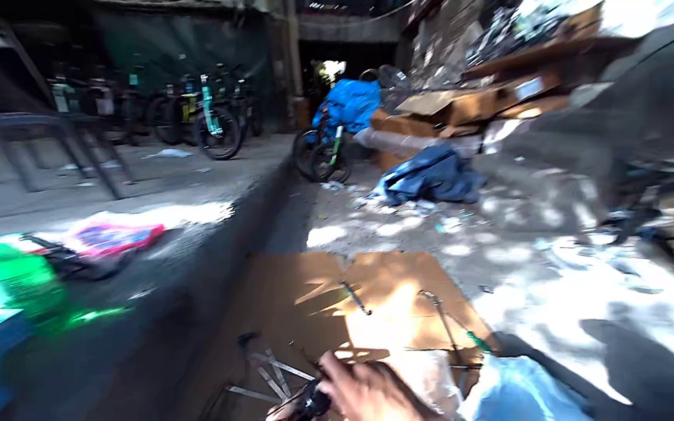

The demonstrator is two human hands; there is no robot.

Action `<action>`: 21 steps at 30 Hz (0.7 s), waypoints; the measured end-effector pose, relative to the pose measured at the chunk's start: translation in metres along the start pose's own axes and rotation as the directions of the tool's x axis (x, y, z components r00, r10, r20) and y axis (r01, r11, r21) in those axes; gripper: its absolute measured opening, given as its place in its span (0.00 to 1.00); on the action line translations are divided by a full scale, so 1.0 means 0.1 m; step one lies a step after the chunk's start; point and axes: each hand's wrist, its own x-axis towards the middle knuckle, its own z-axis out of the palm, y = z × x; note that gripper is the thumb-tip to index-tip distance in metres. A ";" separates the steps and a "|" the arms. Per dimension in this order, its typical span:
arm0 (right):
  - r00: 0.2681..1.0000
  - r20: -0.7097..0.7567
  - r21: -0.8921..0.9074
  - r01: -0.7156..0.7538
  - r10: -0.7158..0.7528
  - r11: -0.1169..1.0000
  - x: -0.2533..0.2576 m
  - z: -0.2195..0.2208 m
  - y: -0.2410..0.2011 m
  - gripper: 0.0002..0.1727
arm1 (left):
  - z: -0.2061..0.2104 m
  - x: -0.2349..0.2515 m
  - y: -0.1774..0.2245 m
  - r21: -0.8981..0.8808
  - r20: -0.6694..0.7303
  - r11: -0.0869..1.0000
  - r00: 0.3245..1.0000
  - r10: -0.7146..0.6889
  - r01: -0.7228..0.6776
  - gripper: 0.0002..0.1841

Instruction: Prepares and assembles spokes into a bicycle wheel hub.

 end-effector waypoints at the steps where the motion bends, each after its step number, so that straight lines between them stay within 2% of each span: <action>1: 0.995 0.095 0.015 0.016 -0.018 1.000 0.05 -0.02 0.03 0.18 | 0.01 -0.04 -0.02 0.010 -0.032 1.000 0.999 0.000 0.001 0.15; 3: 0.966 0.252 0.035 0.046 -0.053 0.998 0.15 -0.04 0.08 0.16 | 0.03 -0.07 -0.01 0.002 -0.066 1.000 0.998 -0.016 0.016 0.14; 5: 0.938 0.340 0.033 0.065 -0.072 0.997 0.22 -0.03 0.11 0.15 | 0.04 -0.04 0.00 -0.023 -0.080 1.000 0.997 -0.021 0.019 0.13; 9: 0.944 0.331 0.012 0.005 -0.009 1.000 0.18 0.05 0.19 0.15 | 0.04 -0.03 0.00 -0.079 -0.111 0.995 0.992 -0.068 0.059 0.14; 13: 0.945 0.311 0.084 -0.136 0.104 0.987 0.06 0.11 0.31 0.14 | 0.03 0.01 0.07 -0.212 -0.143 0.967 0.974 -0.175 0.142 0.15; 16: 0.975 0.138 0.351 -0.212 0.174 0.912 -0.04 0.26 0.43 0.11 | 0.01 0.03 0.07 -0.265 -0.153 0.958 0.976 -0.154 0.110 0.15; 19: 0.992 -0.014 0.718 -0.080 0.129 0.692 -0.04 0.23 0.35 0.08 | 0.00 0.05 0.07 -0.303 -0.184 0.948 0.971 -0.156 0.095 0.16; 21: 0.993 -0.069 0.780 -0.005 0.093 0.626 -0.05 0.23 0.29 0.08 | 0.02 0.06 0.05 -0.322 -0.226 0.943 0.961 -0.159 0.080 0.16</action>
